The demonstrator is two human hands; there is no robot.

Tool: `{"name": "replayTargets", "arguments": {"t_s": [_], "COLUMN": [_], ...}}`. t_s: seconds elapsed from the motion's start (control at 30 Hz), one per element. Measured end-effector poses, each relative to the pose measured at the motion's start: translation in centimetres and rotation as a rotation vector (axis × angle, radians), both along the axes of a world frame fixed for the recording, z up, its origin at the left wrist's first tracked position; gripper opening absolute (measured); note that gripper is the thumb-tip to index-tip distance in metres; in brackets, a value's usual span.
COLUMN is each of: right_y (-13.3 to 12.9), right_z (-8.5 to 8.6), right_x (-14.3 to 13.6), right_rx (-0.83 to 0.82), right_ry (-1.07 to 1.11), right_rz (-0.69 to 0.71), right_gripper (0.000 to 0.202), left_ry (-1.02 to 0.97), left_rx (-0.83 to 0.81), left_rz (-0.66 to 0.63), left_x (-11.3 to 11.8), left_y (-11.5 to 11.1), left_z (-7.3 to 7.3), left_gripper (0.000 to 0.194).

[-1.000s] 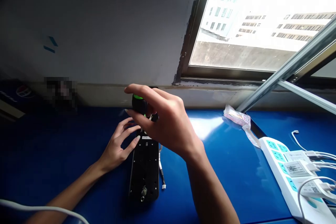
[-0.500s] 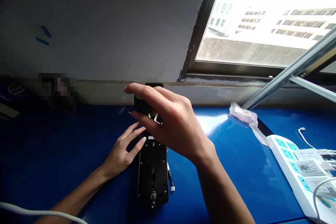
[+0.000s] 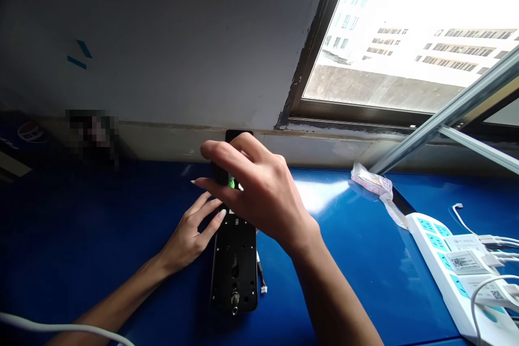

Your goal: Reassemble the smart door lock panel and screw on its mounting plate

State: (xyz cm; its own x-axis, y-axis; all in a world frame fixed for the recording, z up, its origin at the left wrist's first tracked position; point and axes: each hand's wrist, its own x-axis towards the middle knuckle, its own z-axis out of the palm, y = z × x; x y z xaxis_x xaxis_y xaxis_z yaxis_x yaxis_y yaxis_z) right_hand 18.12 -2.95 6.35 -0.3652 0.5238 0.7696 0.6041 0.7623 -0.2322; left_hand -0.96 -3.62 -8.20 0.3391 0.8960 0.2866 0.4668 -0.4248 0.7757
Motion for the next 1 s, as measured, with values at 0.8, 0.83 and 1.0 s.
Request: {"name": "replayTargets", "arguments": {"t_s": [0.8,0.83,1.0], "right_y": [-0.3,-0.2,-0.1], "right_z": [0.8,0.7,0.4], "right_x": [0.9,0.9,0.7], "right_rx": [-0.044,-0.055,-0.121], "right_ry": [-0.01,-0.005,-0.049], "right_rz": [-0.064,-0.029,0.037], "right_gripper": [0.01,0.012,0.043], "left_ry": [-0.227,-0.228,-0.222], "left_rx": [-0.123,-0.12,-0.118], "left_rz": [-0.086,-0.084,-0.086], "left_x": [0.3,0.3,0.3], "left_y": [0.2,0.2,0.2], "left_z": [0.4,0.4,0.5], "left_gripper": [0.045,0.045,0.043]}}
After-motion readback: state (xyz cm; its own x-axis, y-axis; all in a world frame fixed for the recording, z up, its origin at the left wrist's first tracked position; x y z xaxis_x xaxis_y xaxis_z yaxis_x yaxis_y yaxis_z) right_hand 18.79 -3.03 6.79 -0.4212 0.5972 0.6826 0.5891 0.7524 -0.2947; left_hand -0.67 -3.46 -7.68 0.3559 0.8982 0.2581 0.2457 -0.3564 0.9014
